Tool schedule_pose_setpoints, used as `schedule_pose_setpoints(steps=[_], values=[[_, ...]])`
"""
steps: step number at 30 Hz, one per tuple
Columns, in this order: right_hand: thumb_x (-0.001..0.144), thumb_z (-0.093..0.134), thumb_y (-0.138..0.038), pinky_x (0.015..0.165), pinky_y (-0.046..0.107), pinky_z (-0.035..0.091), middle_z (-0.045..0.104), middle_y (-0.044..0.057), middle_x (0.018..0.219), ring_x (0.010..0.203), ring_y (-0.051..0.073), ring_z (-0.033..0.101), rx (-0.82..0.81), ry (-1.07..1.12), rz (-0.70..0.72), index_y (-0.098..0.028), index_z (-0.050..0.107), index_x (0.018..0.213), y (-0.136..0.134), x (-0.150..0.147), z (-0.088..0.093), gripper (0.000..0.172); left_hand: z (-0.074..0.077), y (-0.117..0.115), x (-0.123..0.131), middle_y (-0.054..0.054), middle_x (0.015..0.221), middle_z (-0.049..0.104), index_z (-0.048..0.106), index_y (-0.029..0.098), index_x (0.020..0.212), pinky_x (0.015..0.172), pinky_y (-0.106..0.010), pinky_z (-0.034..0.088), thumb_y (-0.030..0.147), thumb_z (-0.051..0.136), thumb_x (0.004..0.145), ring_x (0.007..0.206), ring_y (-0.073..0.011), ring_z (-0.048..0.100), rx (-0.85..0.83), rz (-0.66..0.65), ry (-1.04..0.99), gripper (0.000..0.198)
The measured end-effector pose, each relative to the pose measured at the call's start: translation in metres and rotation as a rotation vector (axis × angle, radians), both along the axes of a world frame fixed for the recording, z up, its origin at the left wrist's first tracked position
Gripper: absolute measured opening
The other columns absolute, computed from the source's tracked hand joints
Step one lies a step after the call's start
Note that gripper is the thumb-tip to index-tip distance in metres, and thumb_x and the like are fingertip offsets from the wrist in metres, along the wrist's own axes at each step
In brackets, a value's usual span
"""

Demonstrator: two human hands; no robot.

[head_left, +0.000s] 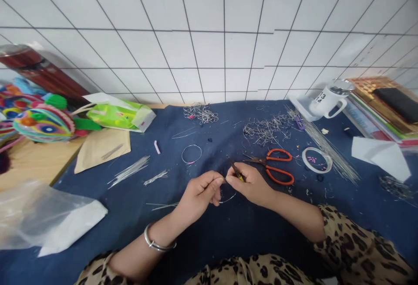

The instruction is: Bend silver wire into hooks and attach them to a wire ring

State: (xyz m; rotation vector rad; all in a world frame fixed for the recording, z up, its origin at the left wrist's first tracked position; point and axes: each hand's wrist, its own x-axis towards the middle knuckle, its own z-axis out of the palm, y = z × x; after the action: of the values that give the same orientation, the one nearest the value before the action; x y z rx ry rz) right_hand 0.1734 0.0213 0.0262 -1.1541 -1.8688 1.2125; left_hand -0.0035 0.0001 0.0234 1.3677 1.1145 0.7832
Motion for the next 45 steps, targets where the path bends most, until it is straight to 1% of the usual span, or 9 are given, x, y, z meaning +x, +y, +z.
schedule_pose_setpoints(steps=[2,6,8,10,14,20,29,37,45], values=[[0.084,0.045,-0.032,0.062,0.021,0.036,0.047,-0.003,0.069,0.063,0.009,0.044,-0.001,-0.031,0.012,-0.018,0.051,0.078,0.002,0.001,0.000,0.016,0.002,0.004,-0.004,0.003,0.052,0.054,0.055,0.015,0.081,0.049,-0.021,0.042,0.035,0.046,0.086,0.045,-0.0089,0.051,0.021,0.083,0.018,0.022],[0.082,0.049,-0.040,0.061,0.023,0.036,0.052,-0.002,0.073,0.064,0.010,0.047,0.022,-0.243,-0.036,-0.019,0.049,0.090,0.011,0.008,0.003,0.023,0.001,0.017,-0.018,0.005,0.047,0.049,0.058,0.016,0.081,0.049,-0.020,0.037,0.032,0.048,0.085,0.041,-0.0072,0.045,0.120,0.367,-0.005,0.019],[0.079,0.053,-0.041,0.061,0.025,0.036,0.053,-0.001,0.074,0.065,0.012,0.048,0.110,-0.396,0.004,-0.019,0.048,0.089,0.014,0.012,0.004,0.024,-0.003,0.024,-0.024,0.005,0.047,0.047,0.059,0.016,0.080,0.046,-0.019,0.034,0.031,0.049,0.084,0.040,-0.0068,0.042,0.138,0.480,-0.058,0.018],[0.078,0.056,-0.037,0.065,0.026,0.036,0.053,0.001,0.077,0.071,0.014,0.048,0.250,-0.530,0.091,-0.019,0.050,0.086,0.016,0.015,0.006,0.021,-0.007,0.029,-0.027,0.005,0.047,0.046,0.059,0.016,0.080,0.044,-0.019,0.032,0.031,0.050,0.083,0.040,-0.0065,0.040,0.128,0.529,-0.121,0.018],[0.079,0.056,-0.031,0.074,0.030,0.035,0.053,0.005,0.084,0.082,0.017,0.046,0.494,-0.720,0.190,-0.018,0.053,0.083,0.014,0.015,0.004,0.015,-0.013,0.033,-0.028,0.006,0.047,0.043,0.059,0.017,0.080,0.042,-0.018,0.029,0.033,0.051,0.083,0.039,-0.0058,0.036,0.083,0.532,-0.175,0.018],[0.085,0.042,-0.017,0.073,0.033,0.031,0.053,0.007,0.084,0.083,0.019,0.043,0.791,-0.857,0.274,-0.016,0.055,0.087,0.012,0.009,0.004,0.013,-0.017,0.033,-0.028,0.005,0.050,0.043,0.060,0.016,0.081,0.040,-0.018,0.026,0.034,0.052,0.082,0.040,-0.0052,0.034,0.068,0.544,-0.155,0.020],[0.087,0.034,-0.008,0.066,0.034,0.027,0.052,0.005,0.076,0.074,0.017,0.042,1.053,-0.910,0.432,-0.015,0.056,0.084,0.019,-0.007,0.017,0.023,-0.020,0.036,-0.031,0.005,0.050,0.042,0.060,0.016,0.079,0.038,-0.017,0.024,0.036,0.052,0.082,0.039,-0.0051,0.033,0.074,0.539,-0.137,0.022],[0.086,0.036,-0.008,0.062,0.032,0.025,0.052,0.004,0.072,0.069,0.016,0.041,1.073,-0.894,0.502,-0.015,0.055,0.080,0.022,-0.014,0.011,0.022,-0.023,0.037,-0.033,0.004,0.052,0.046,0.060,0.016,0.080,0.040,-0.017,0.029,0.037,0.051,0.083,0.040,-0.0046,0.037,0.081,0.500,-0.119,0.022],[0.084,0.049,-0.021,0.069,0.030,0.032,0.054,0.004,0.077,0.075,0.017,0.045,0.805,-0.825,0.285,-0.018,0.055,0.081,0.018,0.009,0.002,0.008,-0.023,0.038,-0.029,0.000,0.066,0.055,0.060,0.015,0.081,0.049,-0.020,0.043,0.035,0.055,0.079,0.054,-0.0087,0.052,-0.026,0.438,-0.261,0.020]])
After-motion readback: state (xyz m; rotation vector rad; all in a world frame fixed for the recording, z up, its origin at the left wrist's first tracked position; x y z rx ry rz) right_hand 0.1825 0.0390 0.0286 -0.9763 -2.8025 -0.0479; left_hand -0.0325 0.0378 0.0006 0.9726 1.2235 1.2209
